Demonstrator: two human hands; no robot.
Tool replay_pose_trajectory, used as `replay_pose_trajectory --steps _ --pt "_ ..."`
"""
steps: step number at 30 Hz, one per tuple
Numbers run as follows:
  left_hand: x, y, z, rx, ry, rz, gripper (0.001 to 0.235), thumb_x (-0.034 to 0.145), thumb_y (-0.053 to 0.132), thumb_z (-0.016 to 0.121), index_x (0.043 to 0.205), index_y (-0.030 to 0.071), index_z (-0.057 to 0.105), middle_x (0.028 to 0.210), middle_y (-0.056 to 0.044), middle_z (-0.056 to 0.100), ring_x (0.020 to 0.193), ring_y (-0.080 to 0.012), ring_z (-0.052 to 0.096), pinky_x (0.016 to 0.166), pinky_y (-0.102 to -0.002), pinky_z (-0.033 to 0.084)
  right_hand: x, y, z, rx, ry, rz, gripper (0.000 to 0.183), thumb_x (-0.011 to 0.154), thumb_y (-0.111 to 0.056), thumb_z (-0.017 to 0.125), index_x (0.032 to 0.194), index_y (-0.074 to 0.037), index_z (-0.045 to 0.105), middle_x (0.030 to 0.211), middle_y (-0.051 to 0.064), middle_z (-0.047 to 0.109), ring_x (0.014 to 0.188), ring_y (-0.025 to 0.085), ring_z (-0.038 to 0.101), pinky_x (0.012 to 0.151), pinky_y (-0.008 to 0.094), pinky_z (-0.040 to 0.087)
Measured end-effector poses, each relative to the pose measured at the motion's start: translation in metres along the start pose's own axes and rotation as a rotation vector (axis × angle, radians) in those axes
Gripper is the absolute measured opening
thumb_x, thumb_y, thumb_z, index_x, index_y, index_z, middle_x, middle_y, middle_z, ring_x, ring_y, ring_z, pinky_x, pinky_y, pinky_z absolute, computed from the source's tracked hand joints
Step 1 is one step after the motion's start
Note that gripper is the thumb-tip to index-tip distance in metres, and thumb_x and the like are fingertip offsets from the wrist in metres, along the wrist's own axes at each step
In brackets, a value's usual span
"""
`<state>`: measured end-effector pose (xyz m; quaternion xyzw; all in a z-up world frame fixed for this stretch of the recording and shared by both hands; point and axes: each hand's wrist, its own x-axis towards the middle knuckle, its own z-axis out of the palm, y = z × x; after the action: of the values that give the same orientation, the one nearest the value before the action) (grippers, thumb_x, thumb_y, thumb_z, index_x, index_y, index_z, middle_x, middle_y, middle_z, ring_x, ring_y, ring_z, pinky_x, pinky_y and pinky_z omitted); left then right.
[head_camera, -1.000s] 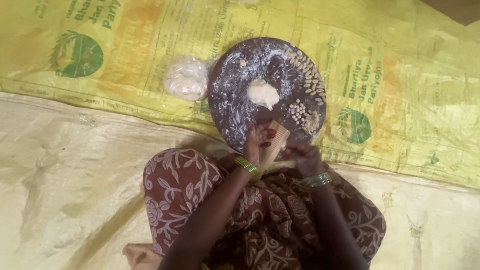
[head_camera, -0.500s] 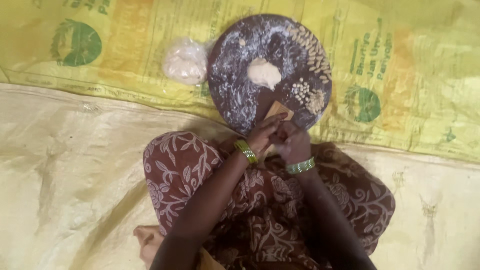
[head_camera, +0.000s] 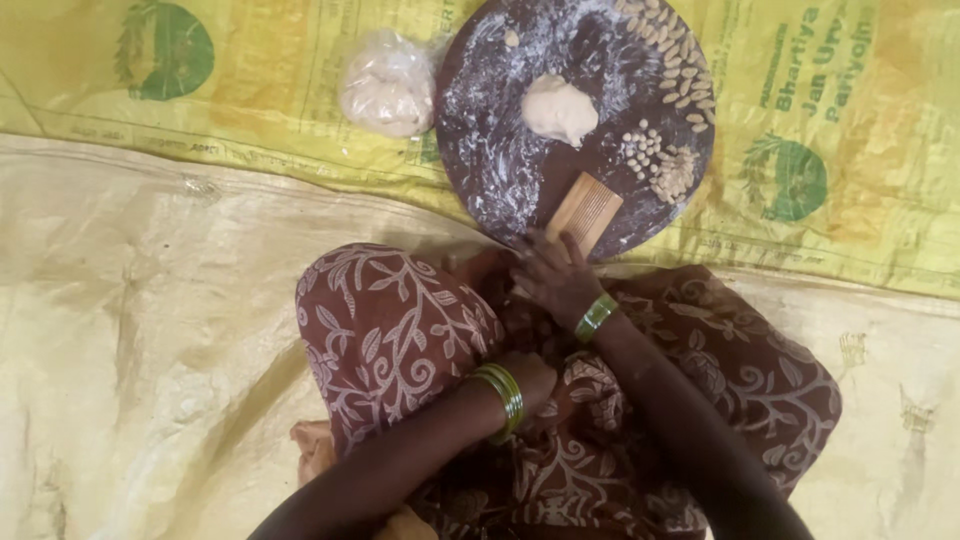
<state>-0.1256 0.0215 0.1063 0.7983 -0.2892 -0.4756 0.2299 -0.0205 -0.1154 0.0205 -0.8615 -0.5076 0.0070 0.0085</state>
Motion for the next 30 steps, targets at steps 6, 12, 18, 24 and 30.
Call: replay_pose_trajectory --steps 6,12,18,24,30 --pt "0.007 -0.011 0.016 -0.131 -0.019 -0.01 0.029 0.076 0.022 0.084 0.098 0.004 0.076 0.101 -0.02 0.074 0.095 -0.0352 0.073 0.085 -0.044 0.058 0.009 0.026 0.002 -0.125 0.013 0.044 0.047 0.082 -0.02 0.072 0.128 -0.019 0.07 0.148 0.007 0.058 0.143 0.026 0.042 0.11 0.059 0.04" --pt "0.02 -0.017 0.028 0.086 0.008 0.084 0.031 0.074 0.019 0.086 0.097 0.001 0.076 0.102 -0.019 0.075 0.097 -0.0338 0.074 0.084 -0.042 0.06 0.005 0.0 0.011 0.272 0.0 0.096 0.024 0.077 -0.023 0.073 0.099 -0.012 0.077 0.105 0.008 0.072 0.108 0.025 0.063 0.093 0.046 0.052" --pt "0.026 -0.02 0.029 -0.028 0.008 0.014 0.03 0.088 0.028 0.077 0.099 0.001 0.073 0.101 -0.022 0.073 0.092 -0.0367 0.074 0.08 -0.046 0.06 0.009 -0.026 0.041 0.164 -0.01 -0.107 0.011 0.068 -0.022 0.072 0.074 -0.013 0.071 0.087 0.005 0.069 0.097 0.024 0.066 0.09 0.039 0.055" --pt "0.008 -0.016 0.007 -0.051 0.071 -0.043 0.02 0.071 0.01 0.081 0.09 0.003 0.076 0.098 -0.022 0.075 0.093 -0.037 0.074 0.081 -0.046 0.06 0.013 -0.034 0.022 0.238 0.022 -0.18 0.012 0.068 -0.019 0.071 0.077 -0.011 0.075 0.082 0.008 0.07 0.095 0.029 0.067 0.095 0.041 0.053" --pt "-0.003 -0.008 -0.008 -0.083 0.065 -0.086 0.02 0.071 0.009 0.08 0.088 0.0 0.078 0.092 -0.027 0.075 0.089 -0.0388 0.075 0.077 -0.047 0.061 0.003 -0.03 0.024 0.491 -0.207 -0.17 0.013 0.068 -0.018 0.073 0.071 -0.008 0.079 0.079 0.022 0.074 0.096 0.041 0.069 0.093 0.047 0.054"
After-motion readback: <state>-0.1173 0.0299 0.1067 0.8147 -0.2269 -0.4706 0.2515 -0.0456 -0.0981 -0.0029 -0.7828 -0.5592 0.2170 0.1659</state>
